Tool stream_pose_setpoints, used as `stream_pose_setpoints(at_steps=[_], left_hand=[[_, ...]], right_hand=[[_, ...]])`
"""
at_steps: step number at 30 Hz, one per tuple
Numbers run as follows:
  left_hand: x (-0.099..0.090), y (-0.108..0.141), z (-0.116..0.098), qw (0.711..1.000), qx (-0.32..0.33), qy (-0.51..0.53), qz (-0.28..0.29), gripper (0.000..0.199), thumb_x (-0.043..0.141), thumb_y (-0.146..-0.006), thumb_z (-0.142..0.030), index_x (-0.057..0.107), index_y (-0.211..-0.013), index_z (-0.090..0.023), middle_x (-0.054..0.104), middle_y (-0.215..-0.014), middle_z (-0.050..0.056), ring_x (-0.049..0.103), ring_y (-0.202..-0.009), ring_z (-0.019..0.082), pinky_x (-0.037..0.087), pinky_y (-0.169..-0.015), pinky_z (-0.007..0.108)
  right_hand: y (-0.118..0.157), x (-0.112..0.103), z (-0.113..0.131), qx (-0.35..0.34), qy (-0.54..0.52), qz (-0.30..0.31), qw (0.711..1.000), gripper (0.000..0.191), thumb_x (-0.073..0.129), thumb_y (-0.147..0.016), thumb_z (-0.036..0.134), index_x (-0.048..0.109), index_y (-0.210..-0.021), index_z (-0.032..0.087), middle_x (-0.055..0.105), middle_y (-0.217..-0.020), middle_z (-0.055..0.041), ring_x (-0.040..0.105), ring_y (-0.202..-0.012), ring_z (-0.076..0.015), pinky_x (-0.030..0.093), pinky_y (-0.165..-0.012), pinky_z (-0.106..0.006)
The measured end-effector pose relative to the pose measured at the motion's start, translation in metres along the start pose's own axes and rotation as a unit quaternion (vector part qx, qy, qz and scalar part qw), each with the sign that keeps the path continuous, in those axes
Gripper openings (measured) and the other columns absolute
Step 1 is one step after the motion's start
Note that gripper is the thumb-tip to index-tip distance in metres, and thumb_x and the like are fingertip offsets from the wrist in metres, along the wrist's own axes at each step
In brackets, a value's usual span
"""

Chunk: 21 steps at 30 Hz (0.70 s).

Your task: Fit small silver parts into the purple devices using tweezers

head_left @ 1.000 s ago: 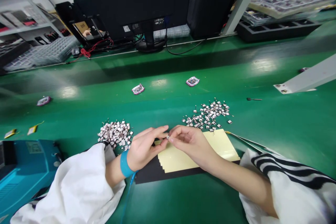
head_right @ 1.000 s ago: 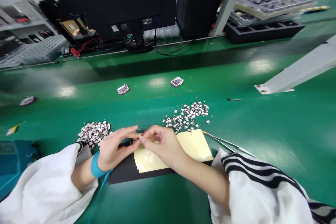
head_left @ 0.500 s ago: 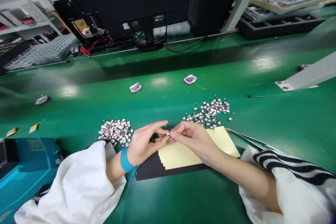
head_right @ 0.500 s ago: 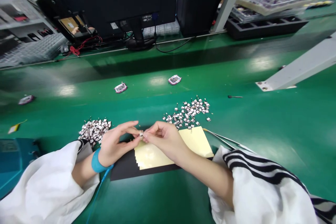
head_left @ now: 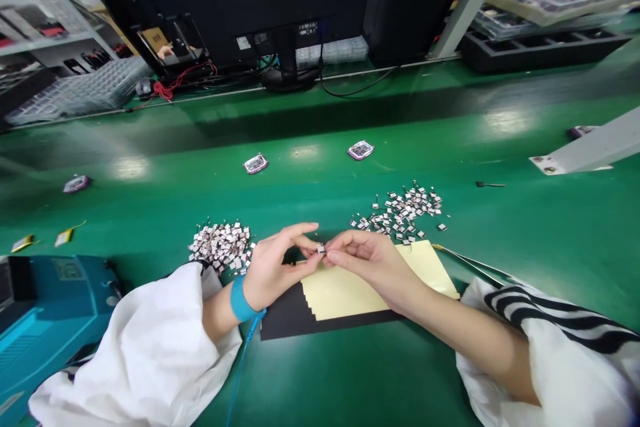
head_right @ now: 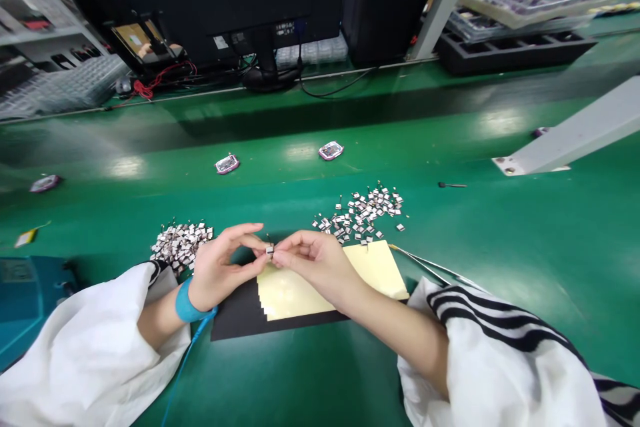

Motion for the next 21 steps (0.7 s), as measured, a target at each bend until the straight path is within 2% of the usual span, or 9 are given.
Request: stream_pose_setpoints(at_steps=[11,15,18,21], left_hand=[[0.0,-0.0002,0.0014,1.0,-0.017,0.019,-0.001,0.035,0.061,-0.071,-0.012,0.046,-0.102,-0.015,0.063,-0.071,0.0,0.058,-0.06,0.005,0.049,-0.065,0.013],[0.0003,0.0009,0.0013,1.0,0.004,0.002,0.002,0.034,0.061,-0.071,-0.012,0.047,-0.101,-0.014,0.063,-0.071,0.0,0.058,-0.059,0.005,0.048,-0.066,0.013],[0.0029,0.0028,0.0006,0.999,0.03,-0.032,0.008,0.03,0.061,-0.071,-0.012,0.049,-0.098,-0.014,0.064,-0.07,0.0,0.059,-0.063,0.007,0.048,-0.069,0.015],[0.0007,-0.0004,-0.002,0.996,0.045,-0.067,0.035,0.027,0.06,-0.073,-0.014,0.049,-0.098,-0.015,0.064,-0.075,0.001,0.059,-0.07,0.009,0.047,-0.069,0.018]], right_hand=[[0.0012,0.002,0.0003,-0.023,-0.004,-0.004,1.0,0.009,0.066,-0.066,0.018,0.059,-0.071,0.014,0.064,-0.071,0.0012,0.06,-0.068,-0.0066,0.047,-0.069,-0.018],[0.0006,0.0029,-0.0032,-0.026,0.011,-0.017,0.999,0.013,0.065,-0.066,0.022,0.055,-0.068,0.014,0.063,-0.071,0.0001,0.059,-0.068,-0.0082,0.047,-0.069,-0.021],[-0.0006,0.0044,-0.0058,-0.022,0.036,-0.017,0.999,0.018,0.066,-0.065,0.025,0.052,-0.068,0.014,0.062,-0.071,-0.0011,0.059,-0.071,-0.0106,0.046,-0.07,-0.024],[-0.0025,0.0018,0.0003,-0.038,0.111,-0.015,0.993,0.019,0.065,-0.064,0.024,0.049,-0.071,0.015,0.059,-0.07,-0.0002,0.058,-0.067,-0.0105,0.047,-0.065,-0.024]])
Point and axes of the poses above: each hand's wrist, its own y-axis away from the middle knuckle, its own x-axis out of the palm, z = x × y, the point moved 1 cm from there along -y, towards the middle knuckle
